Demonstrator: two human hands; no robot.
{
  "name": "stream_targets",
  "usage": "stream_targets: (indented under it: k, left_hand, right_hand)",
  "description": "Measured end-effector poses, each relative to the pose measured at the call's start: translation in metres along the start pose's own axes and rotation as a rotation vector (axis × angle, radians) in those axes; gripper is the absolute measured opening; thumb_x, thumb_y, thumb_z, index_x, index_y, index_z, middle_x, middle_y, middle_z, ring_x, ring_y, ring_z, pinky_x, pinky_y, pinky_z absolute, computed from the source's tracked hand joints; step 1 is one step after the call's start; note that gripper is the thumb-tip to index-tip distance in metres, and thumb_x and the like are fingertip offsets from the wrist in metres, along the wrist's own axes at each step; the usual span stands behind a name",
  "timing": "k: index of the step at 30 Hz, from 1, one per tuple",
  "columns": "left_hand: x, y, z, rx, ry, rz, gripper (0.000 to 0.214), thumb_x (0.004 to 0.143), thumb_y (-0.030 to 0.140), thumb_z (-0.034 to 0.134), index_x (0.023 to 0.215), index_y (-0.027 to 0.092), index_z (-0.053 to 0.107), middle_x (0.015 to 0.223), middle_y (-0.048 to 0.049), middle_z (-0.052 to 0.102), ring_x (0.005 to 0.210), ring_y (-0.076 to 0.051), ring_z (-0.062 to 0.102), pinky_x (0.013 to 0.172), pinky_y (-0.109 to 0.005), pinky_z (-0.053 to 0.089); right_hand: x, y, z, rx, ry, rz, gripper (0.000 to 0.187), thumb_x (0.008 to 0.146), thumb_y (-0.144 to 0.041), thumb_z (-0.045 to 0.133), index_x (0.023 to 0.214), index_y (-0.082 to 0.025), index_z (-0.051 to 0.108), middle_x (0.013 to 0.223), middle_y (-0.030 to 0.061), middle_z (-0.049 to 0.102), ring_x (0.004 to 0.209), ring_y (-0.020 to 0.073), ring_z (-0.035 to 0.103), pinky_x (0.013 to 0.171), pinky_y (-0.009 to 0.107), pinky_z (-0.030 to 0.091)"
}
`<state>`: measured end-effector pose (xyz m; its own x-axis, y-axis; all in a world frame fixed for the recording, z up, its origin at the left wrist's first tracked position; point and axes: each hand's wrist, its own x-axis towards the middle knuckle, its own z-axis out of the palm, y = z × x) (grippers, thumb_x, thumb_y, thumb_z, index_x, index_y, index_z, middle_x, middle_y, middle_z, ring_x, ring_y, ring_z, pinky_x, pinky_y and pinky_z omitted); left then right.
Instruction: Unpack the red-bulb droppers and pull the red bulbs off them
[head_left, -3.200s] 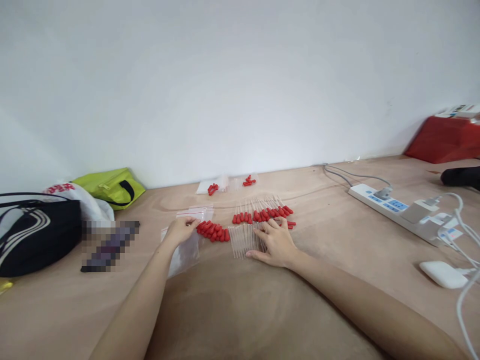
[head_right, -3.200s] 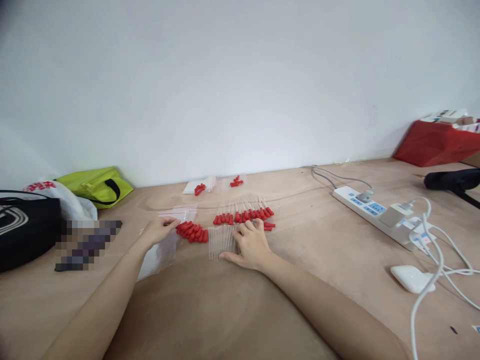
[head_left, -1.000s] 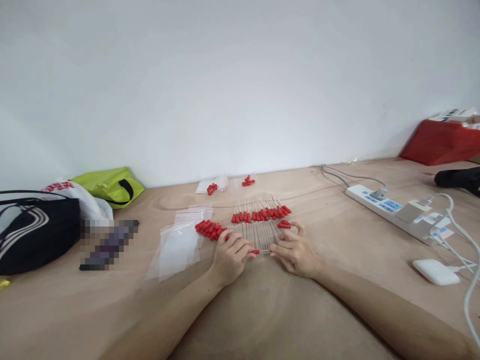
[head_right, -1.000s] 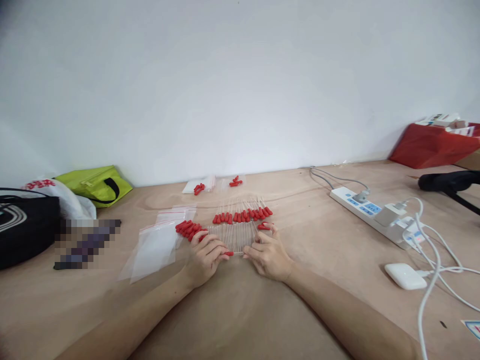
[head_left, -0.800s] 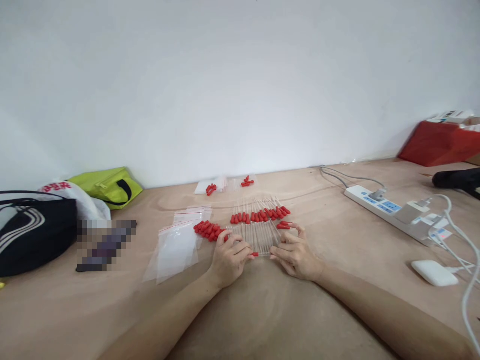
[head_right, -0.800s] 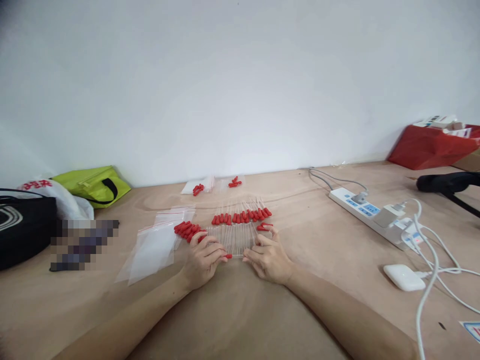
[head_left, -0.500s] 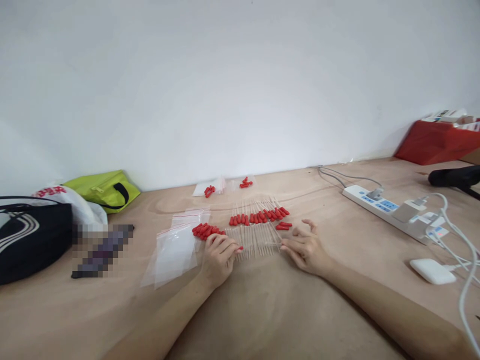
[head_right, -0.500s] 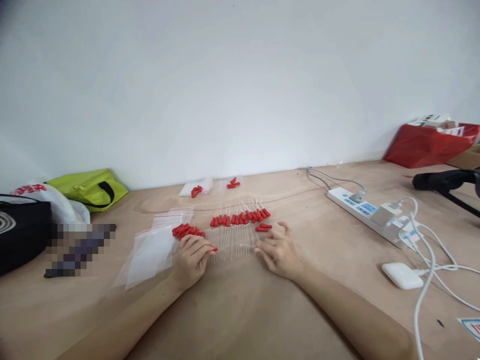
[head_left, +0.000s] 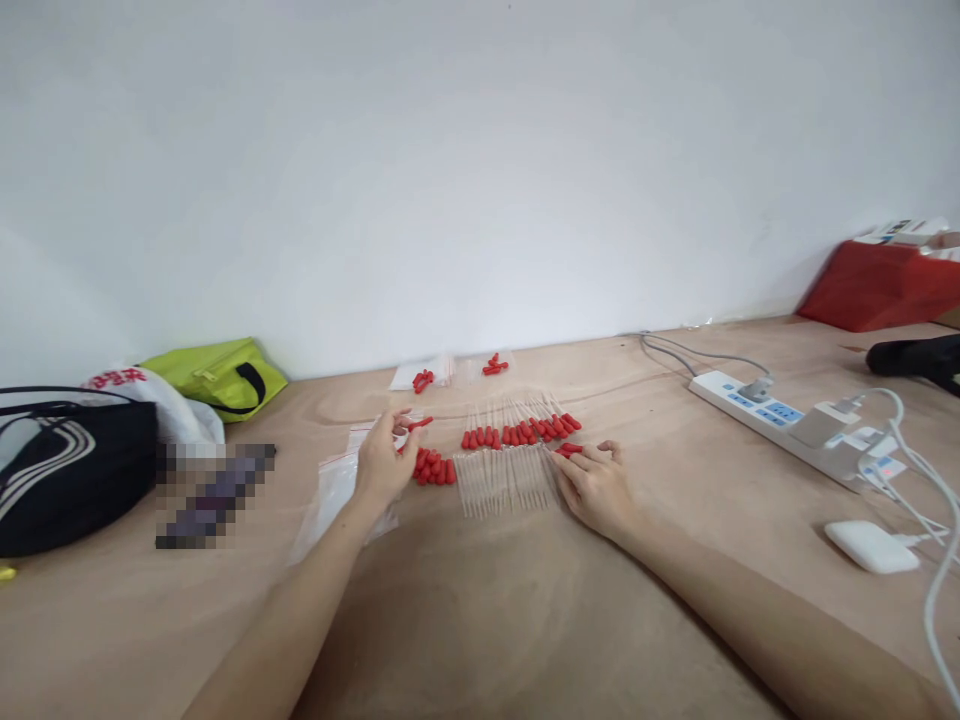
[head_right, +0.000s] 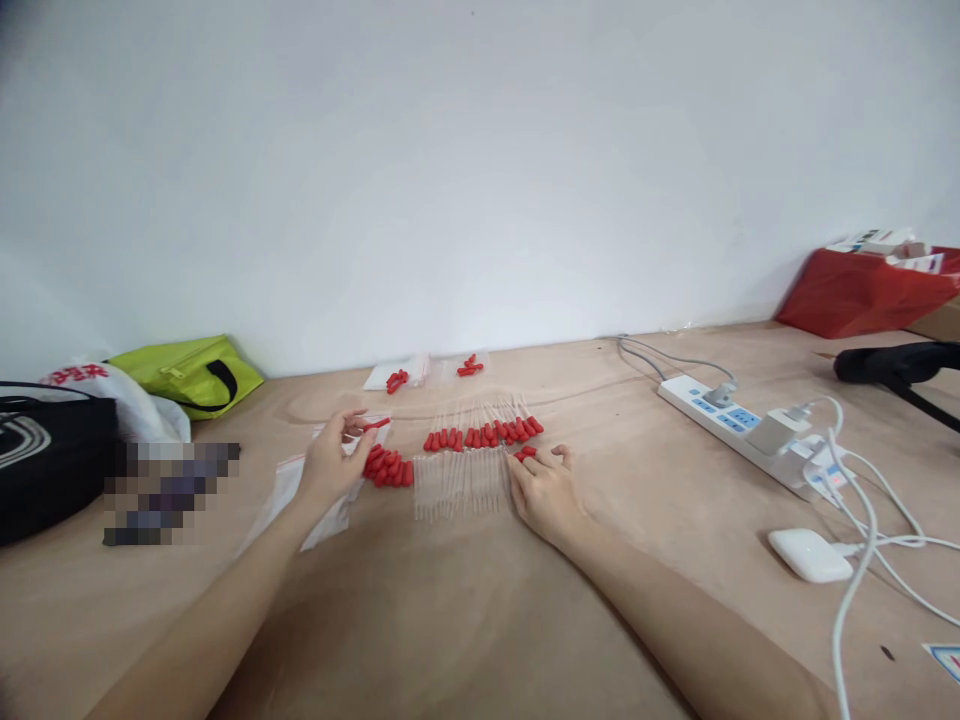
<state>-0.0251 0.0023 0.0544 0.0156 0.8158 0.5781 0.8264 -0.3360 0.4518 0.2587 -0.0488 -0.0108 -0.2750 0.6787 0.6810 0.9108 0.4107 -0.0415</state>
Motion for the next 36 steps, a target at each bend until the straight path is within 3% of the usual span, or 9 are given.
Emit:
stream_targets:
  k: [4, 9, 14, 19, 23, 26, 29, 32, 36]
  left_hand:
    - [0.016, -0.02, -0.015, 0.059, -0.114, -0.148, 0.033, 0.071, 0.034, 0.051, 0.1, 0.018, 0.048, 0.083, -0.0009, 0.062, 0.072, -0.015, 0.057, 0.059, -0.024, 0.041]
    - [0.012, -0.032, -0.013, 0.148, -0.253, -0.209, 0.031, 0.07, 0.036, 0.052, 0.096, 0.019, 0.049, 0.079, 0.001, 0.064, 0.057, -0.013, 0.053, 0.058, -0.025, 0.039]
    - [0.01, -0.042, -0.007, 0.23, -0.276, -0.266, 0.023, 0.07, 0.037, 0.051, 0.085, 0.02, 0.054, 0.08, -0.0012, 0.066, 0.074, -0.017, 0.059, 0.065, -0.025, 0.04]
    - [0.01, -0.048, -0.007, 0.194, -0.335, -0.295, 0.027, 0.073, 0.042, 0.047, 0.081, 0.02, 0.06, 0.082, -0.0026, 0.067, 0.079, -0.018, 0.061, 0.068, -0.026, 0.042]
    - [0.012, -0.036, -0.012, 0.284, -0.189, -0.251, 0.03, 0.076, 0.042, 0.043, 0.084, 0.021, 0.062, 0.088, -0.0034, 0.068, 0.085, -0.021, 0.06, 0.072, -0.029, 0.042]
    - [0.014, -0.015, -0.007, 0.325, -0.157, -0.119, 0.027, 0.076, 0.039, 0.043, 0.083, 0.022, 0.063, 0.091, -0.0032, 0.067, 0.091, -0.022, 0.058, 0.078, -0.031, 0.04]
    - [0.021, 0.01, 0.009, 0.399, -0.315, -0.059, 0.024, 0.075, 0.035, 0.046, 0.077, 0.022, 0.065, 0.093, -0.0056, 0.066, 0.098, -0.025, 0.054, 0.084, -0.036, 0.036]
    - [0.03, 0.026, 0.031, 0.45, -0.466, -0.131, 0.025, 0.072, 0.039, 0.05, 0.068, 0.022, 0.067, 0.088, -0.0093, 0.066, 0.097, -0.03, 0.053, 0.083, -0.043, 0.034]
    - [0.04, 0.031, 0.056, 0.466, -0.546, -0.24, 0.03, 0.066, 0.047, 0.054, 0.057, 0.02, 0.064, 0.073, -0.0116, 0.067, 0.086, -0.034, 0.058, 0.079, -0.05, 0.034]
  right_hand:
    - [0.001, 0.0, 0.001, 0.015, -0.057, -0.019, 0.025, 0.084, -0.021, 0.039, 0.093, -0.018, 0.062, 0.069, 0.0037, 0.062, 0.074, 0.0151, 0.051, 0.081, 0.036, 0.02]
    - [0.003, -0.002, -0.003, 0.012, -0.143, -0.049, 0.026, 0.086, -0.03, 0.039, 0.094, -0.018, 0.06, 0.075, 0.0052, 0.062, 0.08, 0.0172, 0.049, 0.084, 0.039, 0.018]
    - [0.004, -0.003, -0.004, 0.023, -0.157, -0.059, 0.026, 0.086, -0.032, 0.038, 0.091, -0.019, 0.06, 0.075, 0.0047, 0.061, 0.08, 0.0169, 0.049, 0.084, 0.038, 0.018]
    - [0.001, 0.0, -0.003, 0.063, -0.089, -0.03, 0.027, 0.086, -0.033, 0.038, 0.093, -0.02, 0.061, 0.075, 0.004, 0.062, 0.079, 0.0158, 0.051, 0.084, 0.037, 0.019]
    - [0.001, 0.004, -0.004, 0.099, -0.021, 0.037, 0.028, 0.086, -0.032, 0.038, 0.092, -0.021, 0.063, 0.077, 0.0035, 0.064, 0.076, 0.0152, 0.052, 0.084, 0.037, 0.019]
    - [0.003, 0.008, -0.008, 0.1, 0.02, 0.095, 0.028, 0.086, -0.03, 0.038, 0.087, -0.021, 0.065, 0.075, 0.0031, 0.065, 0.075, 0.0147, 0.051, 0.083, 0.036, 0.019]
    - [0.005, 0.014, -0.012, 0.095, 0.053, 0.146, 0.03, 0.087, -0.03, 0.037, 0.082, -0.021, 0.066, 0.07, 0.0025, 0.064, 0.071, 0.014, 0.05, 0.081, 0.035, 0.02]
    - [0.004, 0.023, -0.016, 0.073, 0.074, 0.183, 0.031, 0.087, -0.031, 0.037, 0.079, -0.022, 0.066, 0.064, 0.0017, 0.062, 0.068, 0.0141, 0.048, 0.079, 0.034, 0.02]
    - [0.002, 0.033, -0.015, 0.05, 0.077, 0.242, 0.032, 0.086, -0.032, 0.037, 0.075, -0.022, 0.065, 0.061, 0.0016, 0.06, 0.067, 0.0142, 0.048, 0.078, 0.035, 0.019]
